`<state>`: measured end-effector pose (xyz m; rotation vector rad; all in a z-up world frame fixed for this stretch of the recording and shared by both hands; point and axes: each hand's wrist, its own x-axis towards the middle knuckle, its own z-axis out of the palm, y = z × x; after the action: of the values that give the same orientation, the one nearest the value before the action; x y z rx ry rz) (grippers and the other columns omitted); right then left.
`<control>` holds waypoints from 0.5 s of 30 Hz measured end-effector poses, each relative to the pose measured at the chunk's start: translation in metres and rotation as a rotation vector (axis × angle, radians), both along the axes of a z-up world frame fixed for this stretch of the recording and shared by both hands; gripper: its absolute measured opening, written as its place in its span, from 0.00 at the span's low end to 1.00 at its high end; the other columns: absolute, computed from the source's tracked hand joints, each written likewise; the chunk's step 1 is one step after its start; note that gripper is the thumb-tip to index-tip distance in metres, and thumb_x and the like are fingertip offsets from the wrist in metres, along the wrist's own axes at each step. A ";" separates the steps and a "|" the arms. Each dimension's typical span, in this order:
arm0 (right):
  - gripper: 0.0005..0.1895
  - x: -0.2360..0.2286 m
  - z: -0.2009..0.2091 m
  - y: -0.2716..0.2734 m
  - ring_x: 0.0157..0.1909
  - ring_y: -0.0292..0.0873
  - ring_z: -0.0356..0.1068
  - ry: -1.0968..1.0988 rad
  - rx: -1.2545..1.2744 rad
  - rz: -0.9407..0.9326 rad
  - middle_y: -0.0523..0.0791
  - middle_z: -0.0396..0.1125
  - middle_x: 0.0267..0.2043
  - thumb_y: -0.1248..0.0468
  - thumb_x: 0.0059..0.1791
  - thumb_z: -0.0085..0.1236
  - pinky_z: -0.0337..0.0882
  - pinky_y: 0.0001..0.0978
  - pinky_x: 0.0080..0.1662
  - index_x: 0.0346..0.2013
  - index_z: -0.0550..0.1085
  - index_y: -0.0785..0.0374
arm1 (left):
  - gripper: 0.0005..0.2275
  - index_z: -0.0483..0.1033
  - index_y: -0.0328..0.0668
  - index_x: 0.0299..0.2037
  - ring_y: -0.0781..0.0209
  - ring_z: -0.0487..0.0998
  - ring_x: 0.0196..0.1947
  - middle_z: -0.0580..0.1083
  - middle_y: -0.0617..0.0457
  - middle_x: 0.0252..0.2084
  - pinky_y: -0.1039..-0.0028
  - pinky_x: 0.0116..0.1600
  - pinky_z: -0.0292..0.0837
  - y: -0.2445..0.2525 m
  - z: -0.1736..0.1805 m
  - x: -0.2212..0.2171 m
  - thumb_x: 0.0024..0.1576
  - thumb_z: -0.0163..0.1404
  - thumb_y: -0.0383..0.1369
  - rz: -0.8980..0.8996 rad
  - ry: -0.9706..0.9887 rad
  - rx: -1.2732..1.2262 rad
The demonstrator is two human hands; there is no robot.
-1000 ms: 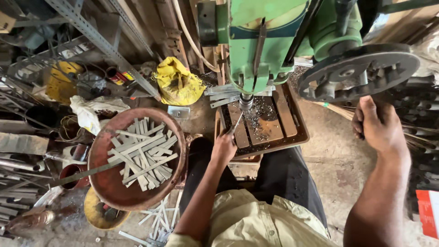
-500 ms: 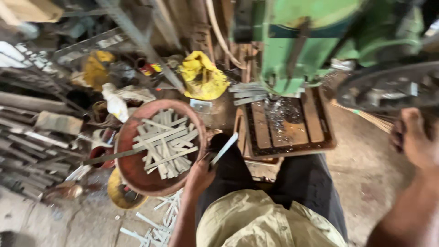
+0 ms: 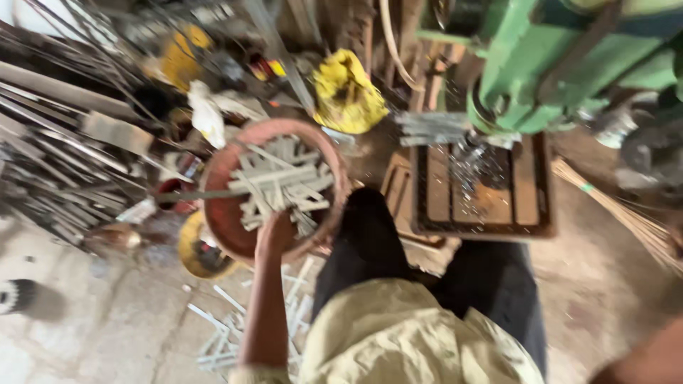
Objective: The person operates a drill press to drill holes into small rectangular metal pieces. They pick each piece from a red basin, position it under the drill bit, and lower the drill using the handwheel. After drilling, the person removes the piece and places it aside.
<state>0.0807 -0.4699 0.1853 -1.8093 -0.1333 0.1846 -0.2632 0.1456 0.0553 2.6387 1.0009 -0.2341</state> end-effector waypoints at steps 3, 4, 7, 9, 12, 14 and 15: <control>0.25 -0.010 0.006 -0.032 0.19 0.36 0.54 0.007 -0.035 -0.021 0.39 0.52 0.22 0.40 0.62 0.39 0.52 0.34 0.21 0.33 0.58 0.54 | 0.24 0.75 0.53 0.56 0.43 0.76 0.54 0.77 0.44 0.53 0.52 0.52 0.74 -0.002 -0.036 0.028 0.46 0.56 0.26 0.043 -0.067 -0.041; 0.25 -0.011 0.009 -0.031 0.19 0.36 0.54 0.012 -0.027 -0.029 0.39 0.52 0.22 0.40 0.62 0.39 0.52 0.34 0.21 0.33 0.58 0.54 | 0.23 0.76 0.52 0.55 0.42 0.74 0.56 0.75 0.43 0.56 0.52 0.53 0.74 -0.005 -0.046 0.032 0.46 0.57 0.27 0.038 -0.073 -0.001; 0.25 -0.015 0.020 -0.007 0.19 0.36 0.53 0.040 0.016 -0.070 0.39 0.52 0.22 0.38 0.62 0.38 0.51 0.34 0.21 0.34 0.57 0.53 | 0.16 0.78 0.51 0.51 0.39 0.71 0.59 0.72 0.42 0.59 0.51 0.56 0.72 0.005 -0.083 0.044 0.51 0.56 0.29 0.009 -0.098 0.171; 0.23 -0.029 0.035 -0.002 0.21 0.36 0.55 -0.027 -0.031 -0.118 0.40 0.56 0.24 0.44 0.64 0.42 0.54 0.34 0.24 0.35 0.63 0.58 | 0.10 0.79 0.50 0.48 0.41 0.72 0.58 0.73 0.43 0.58 0.52 0.60 0.71 0.016 -0.102 0.043 0.58 0.53 0.32 -0.018 -0.060 0.258; 0.23 -0.042 0.058 0.008 0.21 0.36 0.60 -0.167 -0.112 -0.060 0.44 0.64 0.23 0.53 0.67 0.40 0.60 0.34 0.28 0.35 0.70 0.65 | 0.11 0.78 0.47 0.46 0.37 0.73 0.54 0.75 0.43 0.52 0.49 0.54 0.72 0.007 -0.102 0.040 0.54 0.53 0.35 -0.045 -0.213 0.203; 0.12 -0.040 0.068 0.023 0.25 0.35 0.64 -0.235 -0.179 -0.113 0.41 0.67 0.29 0.59 0.64 0.42 0.65 0.33 0.29 0.45 0.69 0.63 | 0.10 0.77 0.45 0.48 0.33 0.75 0.47 0.75 0.38 0.46 0.45 0.50 0.72 -0.007 -0.080 0.048 0.63 0.50 0.39 0.087 -0.160 0.139; 0.10 -0.039 0.074 0.028 0.24 0.35 0.64 -0.259 -0.169 -0.108 0.41 0.68 0.29 0.60 0.62 0.41 0.65 0.34 0.27 0.51 0.69 0.61 | 0.08 0.77 0.45 0.48 0.33 0.76 0.45 0.76 0.37 0.44 0.45 0.47 0.72 -0.017 -0.064 0.049 0.61 0.50 0.34 0.097 -0.269 0.134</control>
<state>0.0421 -0.4417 0.2593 -1.9985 -0.2080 -0.1197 -0.2147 0.1286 -0.0088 2.6368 1.0802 0.2122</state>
